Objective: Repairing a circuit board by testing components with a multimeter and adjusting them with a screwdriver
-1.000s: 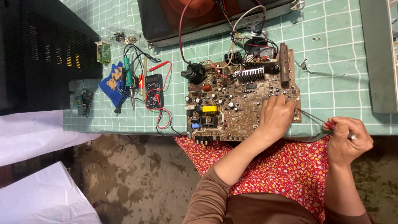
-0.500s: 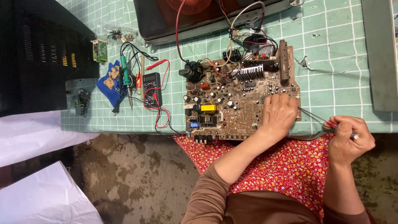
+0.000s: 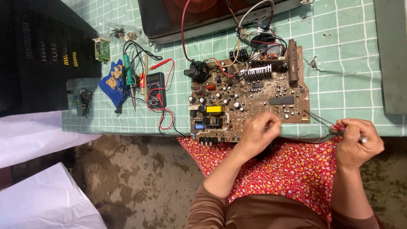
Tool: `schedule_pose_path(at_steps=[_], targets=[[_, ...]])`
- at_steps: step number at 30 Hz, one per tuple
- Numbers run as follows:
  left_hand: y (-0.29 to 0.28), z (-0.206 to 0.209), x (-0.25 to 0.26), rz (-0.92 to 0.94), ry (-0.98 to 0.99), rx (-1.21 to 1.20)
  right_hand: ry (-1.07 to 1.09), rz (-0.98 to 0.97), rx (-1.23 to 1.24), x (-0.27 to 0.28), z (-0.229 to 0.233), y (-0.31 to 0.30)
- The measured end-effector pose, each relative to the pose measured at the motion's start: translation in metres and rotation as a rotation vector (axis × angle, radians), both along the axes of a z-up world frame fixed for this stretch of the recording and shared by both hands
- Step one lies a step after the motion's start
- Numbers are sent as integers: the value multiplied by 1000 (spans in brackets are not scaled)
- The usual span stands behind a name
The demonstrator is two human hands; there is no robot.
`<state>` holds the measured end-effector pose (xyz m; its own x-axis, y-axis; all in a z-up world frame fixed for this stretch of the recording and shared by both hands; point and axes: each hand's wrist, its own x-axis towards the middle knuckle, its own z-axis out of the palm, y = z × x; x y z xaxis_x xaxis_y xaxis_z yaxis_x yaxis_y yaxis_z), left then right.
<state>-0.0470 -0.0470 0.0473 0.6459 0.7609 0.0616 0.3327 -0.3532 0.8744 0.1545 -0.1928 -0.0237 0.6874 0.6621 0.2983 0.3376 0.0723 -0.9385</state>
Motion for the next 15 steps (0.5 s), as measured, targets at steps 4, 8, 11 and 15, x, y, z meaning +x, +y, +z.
schedule_pose_path(at_steps=[4, 8, 11, 15], targets=[[-23, 9, -32, -22, -75, -143, -18, 10, 7, -3, -2, 0], [-41, 22, -54, -110, -58, -276, -84, 24, 35, -4, 2, 0], [-54, 24, -69, -205, -2, -305, -107, 21, 28, -7, 8, -2], [-60, 23, -80, -271, 144, -310, -110, 74, 32, -12, 5, -1]])
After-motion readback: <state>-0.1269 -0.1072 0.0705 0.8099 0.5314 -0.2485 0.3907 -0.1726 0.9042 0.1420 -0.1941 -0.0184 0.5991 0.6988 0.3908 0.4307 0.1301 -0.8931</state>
